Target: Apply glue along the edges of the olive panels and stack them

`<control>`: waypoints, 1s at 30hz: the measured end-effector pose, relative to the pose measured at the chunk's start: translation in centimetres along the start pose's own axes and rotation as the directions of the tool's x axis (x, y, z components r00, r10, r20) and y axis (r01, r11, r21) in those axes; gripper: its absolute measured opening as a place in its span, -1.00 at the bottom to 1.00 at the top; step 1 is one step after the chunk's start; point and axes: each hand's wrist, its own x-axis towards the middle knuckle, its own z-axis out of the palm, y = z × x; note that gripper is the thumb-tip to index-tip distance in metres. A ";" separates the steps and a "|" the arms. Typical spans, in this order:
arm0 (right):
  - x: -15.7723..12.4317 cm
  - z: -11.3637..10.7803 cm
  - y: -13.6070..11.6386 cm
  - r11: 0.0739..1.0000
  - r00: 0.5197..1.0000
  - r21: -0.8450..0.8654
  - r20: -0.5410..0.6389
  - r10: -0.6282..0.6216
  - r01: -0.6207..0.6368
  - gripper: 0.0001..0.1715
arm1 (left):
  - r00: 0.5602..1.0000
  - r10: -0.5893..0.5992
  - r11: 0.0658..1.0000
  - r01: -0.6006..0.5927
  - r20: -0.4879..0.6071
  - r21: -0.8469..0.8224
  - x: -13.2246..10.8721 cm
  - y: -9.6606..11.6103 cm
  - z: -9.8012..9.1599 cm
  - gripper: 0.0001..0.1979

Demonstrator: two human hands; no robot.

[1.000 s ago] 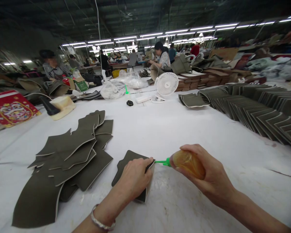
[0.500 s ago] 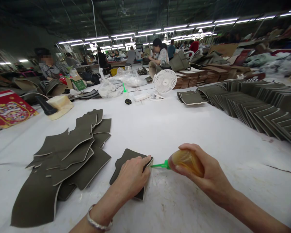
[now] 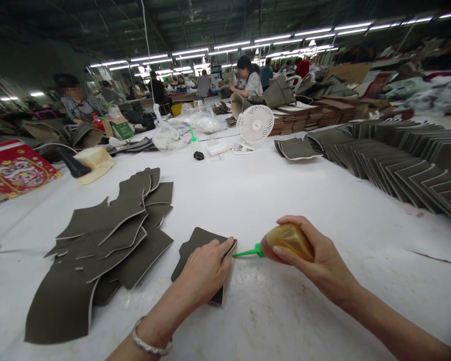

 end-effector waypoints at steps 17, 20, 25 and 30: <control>-1.9 0.6 -0.7 0.989 0.979 0.122 0.193 0.063 -0.088 -0.56 | 0.999 0.001 0.999 -0.003 -0.038 -0.048 -0.7 0.1 0.0 -0.48; -2.1 0.7 -0.7 0.993 0.990 0.102 0.130 0.053 -0.067 -0.57 | 0.999 -0.001 0.998 -0.002 -0.043 -0.060 -0.9 0.0 0.1 -0.49; -2.4 0.7 -0.7 0.989 0.982 0.134 0.187 0.031 -0.056 -0.58 | 0.999 -0.008 0.998 0.005 -0.053 -0.070 -1.0 0.0 0.2 -0.49; -2.7 0.8 -0.4 0.995 0.991 0.096 0.131 0.002 -0.014 -0.59 | 0.999 -0.017 0.997 0.013 -0.044 -0.073 -0.9 0.1 0.1 -0.50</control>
